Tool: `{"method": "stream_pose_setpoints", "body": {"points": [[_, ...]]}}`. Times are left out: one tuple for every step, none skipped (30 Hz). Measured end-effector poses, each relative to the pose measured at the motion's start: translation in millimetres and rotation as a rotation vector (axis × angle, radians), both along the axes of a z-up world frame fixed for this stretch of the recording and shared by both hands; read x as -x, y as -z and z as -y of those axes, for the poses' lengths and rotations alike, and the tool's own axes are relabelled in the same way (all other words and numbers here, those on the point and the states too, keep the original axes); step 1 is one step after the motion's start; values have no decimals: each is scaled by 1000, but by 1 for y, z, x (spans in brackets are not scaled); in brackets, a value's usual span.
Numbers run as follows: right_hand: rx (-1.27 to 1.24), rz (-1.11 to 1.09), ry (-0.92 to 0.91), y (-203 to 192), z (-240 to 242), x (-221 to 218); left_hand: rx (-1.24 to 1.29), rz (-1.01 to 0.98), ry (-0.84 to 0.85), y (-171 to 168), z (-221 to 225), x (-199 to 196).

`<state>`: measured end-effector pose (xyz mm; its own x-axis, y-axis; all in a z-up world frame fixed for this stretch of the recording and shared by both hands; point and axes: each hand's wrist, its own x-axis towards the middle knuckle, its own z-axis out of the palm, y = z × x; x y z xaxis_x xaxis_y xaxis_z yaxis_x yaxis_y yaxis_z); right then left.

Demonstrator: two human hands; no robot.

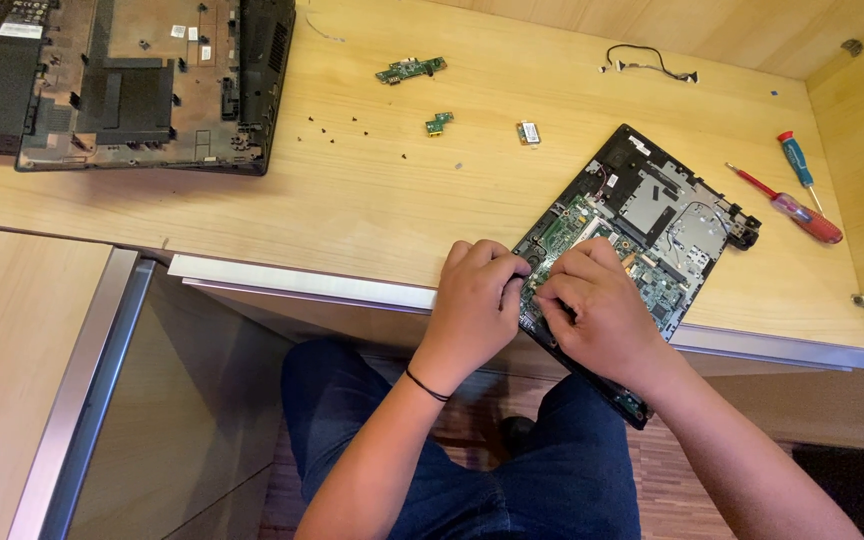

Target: Reconnecting internal components and circuit boards inside a laptop during a repair process.

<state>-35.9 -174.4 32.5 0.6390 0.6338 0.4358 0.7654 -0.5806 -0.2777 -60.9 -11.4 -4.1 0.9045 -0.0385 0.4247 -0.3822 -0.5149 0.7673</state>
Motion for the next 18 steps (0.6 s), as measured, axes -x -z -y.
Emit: {"method": "stream_pose_setpoints", "body": {"points": [[-1, 0, 2, 0, 1, -1, -1, 0, 2, 0, 0, 0], [-10, -5, -6, -1, 1, -2, -3, 0, 5, -1, -1, 1], [-19, -10, -15, -1, 2, -3, -6, 0, 9, -2, -1, 1], [-21, -10, -14, -1, 2, -3, -7, 0, 10, -2, -1, 1], [-31, -15, -10, -1, 2, -3, -13, 13, 14, -2, -2, 2], [-42, -21, -7, -1, 1, -3, -20, 26, 18, -2, -2, 2], [-43, -21, -7, 2, 3, -3, -21, 26, 19, -4, -3, 3], [-61, -11, 0, 5, 4, -3, -19, 19, 26, -5, -3, 4], [-79, 0, 5, 8, 4, -3, -18, 13, 32, -7, -4, 4], [-81, 1, 4, 9, 5, -3, -19, 14, 31, -7, -4, 3], [-81, 12, 13, 9, 5, -2, -13, -1, 38, -7, -4, 3], [-81, 23, 21, 10, 6, -2, -6, -15, 45, -7, -4, 3], [-81, 22, 19, 10, 6, -2, -6, -16, 42, -6, -4, 3], [-102, 32, 15, 11, 5, -2, -13, -3, 42, -4, -4, 2], [-122, 41, 13, 11, 6, -2, -19, 10, 44, -3, -4, 2], [-121, 39, 12, 12, 6, -2, -17, 8, 43, -4, -4, 3], [-124, 46, 12, 12, 6, -2, -12, -6, 43, -5, -4, 2], [-128, 52, 12, 13, 6, -3, -7, -19, 44, -6, -4, 2]]}}
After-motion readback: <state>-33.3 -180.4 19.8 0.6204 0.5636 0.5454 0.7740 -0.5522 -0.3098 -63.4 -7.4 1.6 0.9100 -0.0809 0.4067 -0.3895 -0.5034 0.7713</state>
